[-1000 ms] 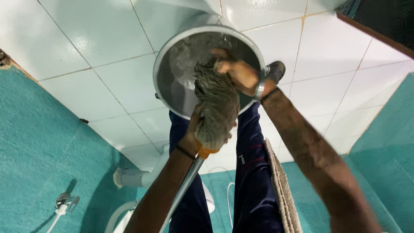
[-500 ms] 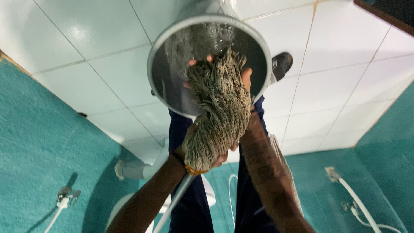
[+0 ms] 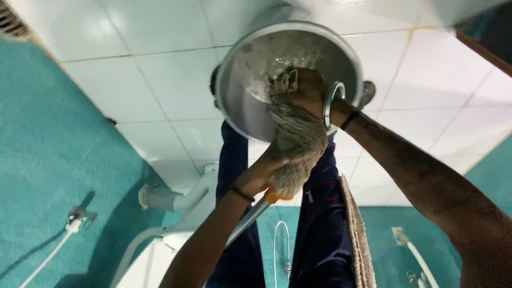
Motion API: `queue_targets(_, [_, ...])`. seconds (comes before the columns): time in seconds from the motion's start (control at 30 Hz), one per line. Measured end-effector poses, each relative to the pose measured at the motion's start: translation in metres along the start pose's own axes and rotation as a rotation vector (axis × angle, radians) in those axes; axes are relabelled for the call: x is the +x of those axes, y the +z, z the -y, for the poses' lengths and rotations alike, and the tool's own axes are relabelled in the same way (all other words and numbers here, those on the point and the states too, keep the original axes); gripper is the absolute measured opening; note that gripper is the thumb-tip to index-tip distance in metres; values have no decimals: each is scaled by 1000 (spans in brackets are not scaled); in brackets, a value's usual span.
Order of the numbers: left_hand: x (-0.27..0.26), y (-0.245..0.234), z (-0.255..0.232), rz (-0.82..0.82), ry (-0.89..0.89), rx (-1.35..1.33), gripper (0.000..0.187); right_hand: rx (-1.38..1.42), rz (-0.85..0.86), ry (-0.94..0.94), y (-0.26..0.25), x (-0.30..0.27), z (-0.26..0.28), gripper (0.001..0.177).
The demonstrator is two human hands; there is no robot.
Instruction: The person cleans the bathroom floor by mopping it with a string mop, repeatedly dipping the mop into a bucket of water and wringing it out by hand.
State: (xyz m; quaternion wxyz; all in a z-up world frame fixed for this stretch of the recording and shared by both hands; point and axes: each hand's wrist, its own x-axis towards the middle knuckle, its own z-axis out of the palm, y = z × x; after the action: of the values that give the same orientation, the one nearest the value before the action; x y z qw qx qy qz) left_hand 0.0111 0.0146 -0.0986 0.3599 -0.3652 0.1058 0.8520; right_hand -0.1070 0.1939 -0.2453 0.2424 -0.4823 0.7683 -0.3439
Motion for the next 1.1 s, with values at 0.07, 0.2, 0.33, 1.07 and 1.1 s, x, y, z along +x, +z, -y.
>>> queue_targets(0.07, [15, -12, 11, -135, 98, 122, 86, 432, 458, 810, -31, 53, 17, 59])
queue_targets(0.2, [42, -33, 22, -330, 256, 257, 70, 234, 398, 671, -45, 94, 37, 53])
queue_targets(0.33, [56, -38, 24, -536, 156, 446, 66, 19, 503, 725, -35, 109, 35, 50])
queue_targets(1.07, [28, -2, -6, -206, 51, 464, 96, 449, 152, 1136, -59, 63, 48, 89])
queue_targets(1.1, [34, -3, -13, -212, -4, 737, 98, 449, 148, 1136, -60, 63, 44, 89])
